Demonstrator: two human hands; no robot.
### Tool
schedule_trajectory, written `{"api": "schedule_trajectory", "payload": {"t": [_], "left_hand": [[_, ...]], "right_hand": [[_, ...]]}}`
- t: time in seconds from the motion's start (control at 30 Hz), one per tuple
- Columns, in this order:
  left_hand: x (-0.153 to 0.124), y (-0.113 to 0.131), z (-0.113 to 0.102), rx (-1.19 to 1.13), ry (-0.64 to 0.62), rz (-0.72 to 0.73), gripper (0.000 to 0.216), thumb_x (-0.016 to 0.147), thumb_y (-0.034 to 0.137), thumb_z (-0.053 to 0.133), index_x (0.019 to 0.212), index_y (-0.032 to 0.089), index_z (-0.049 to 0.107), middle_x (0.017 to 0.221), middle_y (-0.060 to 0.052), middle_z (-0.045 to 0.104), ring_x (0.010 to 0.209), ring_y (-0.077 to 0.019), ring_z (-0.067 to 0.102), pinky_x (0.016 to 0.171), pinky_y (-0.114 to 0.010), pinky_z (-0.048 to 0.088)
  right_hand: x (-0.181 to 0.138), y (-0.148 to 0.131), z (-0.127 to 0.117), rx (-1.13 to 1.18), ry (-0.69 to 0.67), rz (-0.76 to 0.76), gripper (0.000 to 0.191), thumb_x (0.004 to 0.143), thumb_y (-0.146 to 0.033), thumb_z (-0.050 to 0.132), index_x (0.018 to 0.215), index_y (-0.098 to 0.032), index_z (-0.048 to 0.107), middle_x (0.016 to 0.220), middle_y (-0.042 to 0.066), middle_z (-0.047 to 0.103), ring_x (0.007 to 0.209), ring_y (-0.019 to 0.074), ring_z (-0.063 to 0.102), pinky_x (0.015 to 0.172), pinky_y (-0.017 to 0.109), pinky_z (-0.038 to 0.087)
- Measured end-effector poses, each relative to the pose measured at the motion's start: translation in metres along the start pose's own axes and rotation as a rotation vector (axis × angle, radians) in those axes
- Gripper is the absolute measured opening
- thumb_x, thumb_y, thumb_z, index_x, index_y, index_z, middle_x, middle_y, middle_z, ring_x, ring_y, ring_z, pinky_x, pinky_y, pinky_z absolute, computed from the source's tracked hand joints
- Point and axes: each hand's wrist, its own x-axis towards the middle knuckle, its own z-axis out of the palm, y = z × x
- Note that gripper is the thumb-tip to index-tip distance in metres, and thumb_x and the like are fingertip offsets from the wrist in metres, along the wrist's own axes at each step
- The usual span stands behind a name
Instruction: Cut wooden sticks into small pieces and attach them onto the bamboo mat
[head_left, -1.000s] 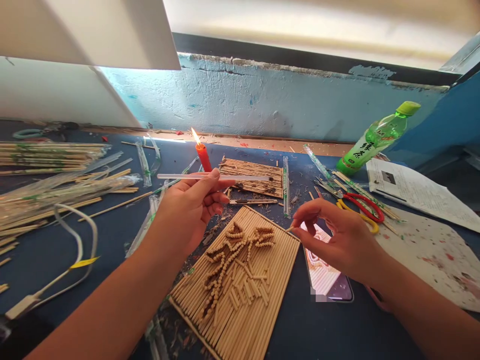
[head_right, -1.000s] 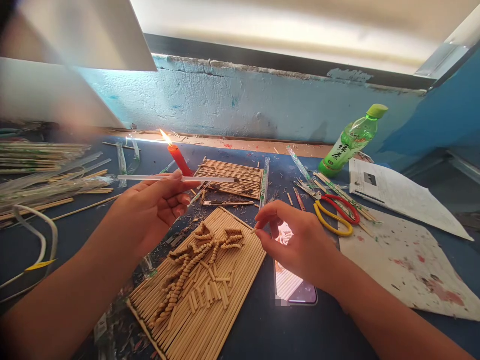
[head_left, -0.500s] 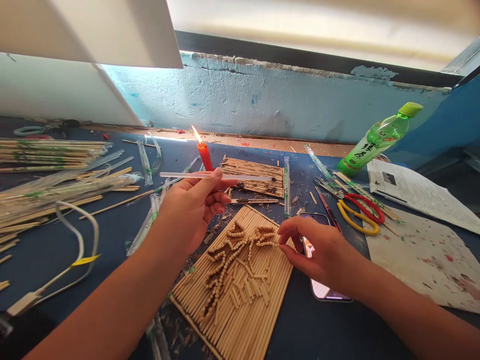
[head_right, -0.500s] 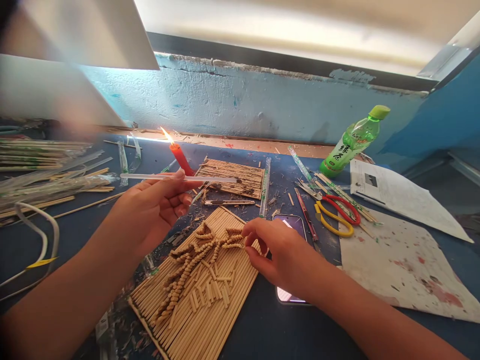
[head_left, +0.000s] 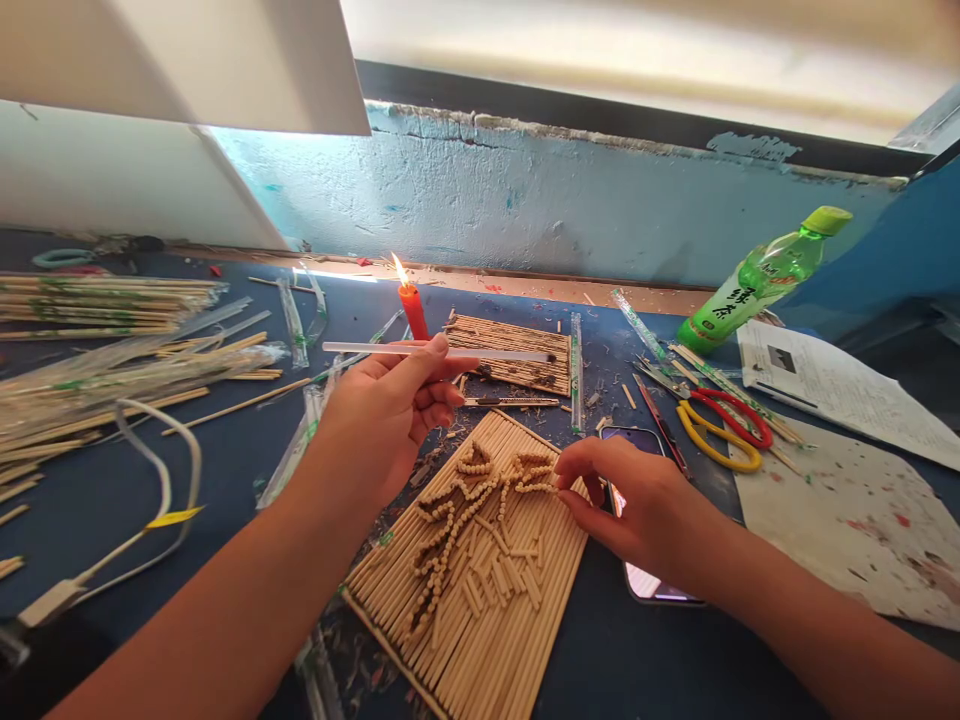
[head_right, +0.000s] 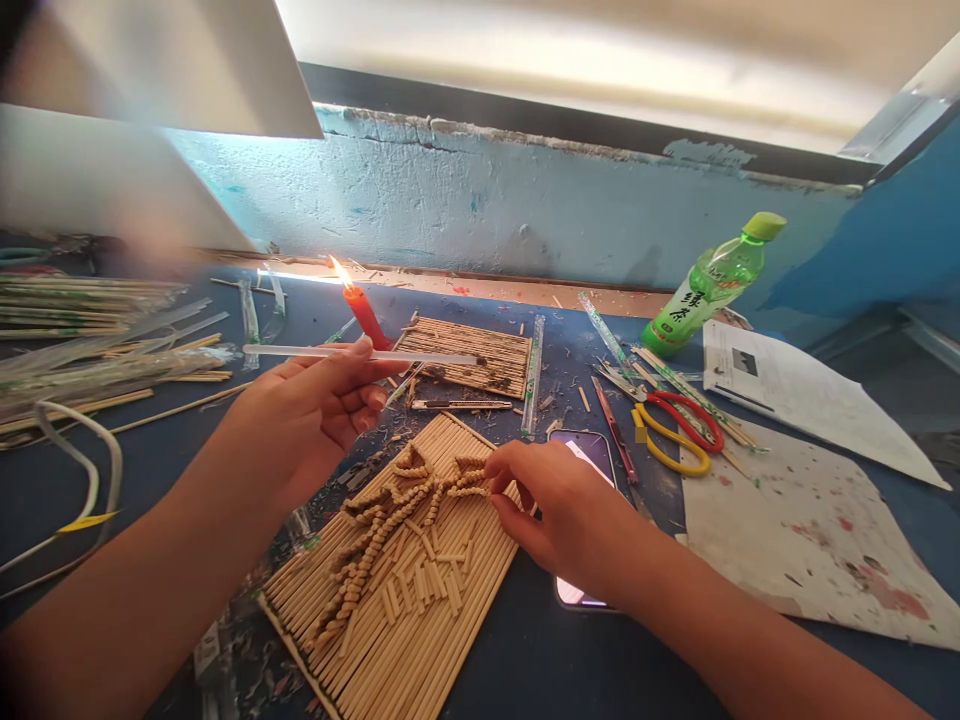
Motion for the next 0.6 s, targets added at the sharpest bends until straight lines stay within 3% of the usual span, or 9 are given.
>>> {"api": "schedule_trajectory", "payload": {"t": [0.6], "left_hand": [[0.0004,0.0014,0.0002,-0.003,0.004,-0.009,0.019,0.078,0.023,0.085,0.086,0.011,0.072,0.084,-0.006,0.078,0.055,-0.0067,0.062,0.048,-0.014,0.05]], "right_hand": [[-0.0011,0.0056,0.0064,-0.04,0.026,-0.076,0.013,0.098,-0.012,0.062,0.105,-0.023,0.063,0.09,-0.001,0.071,0.076,0.0166,0.059,0.075,0.029,0.045]]}}
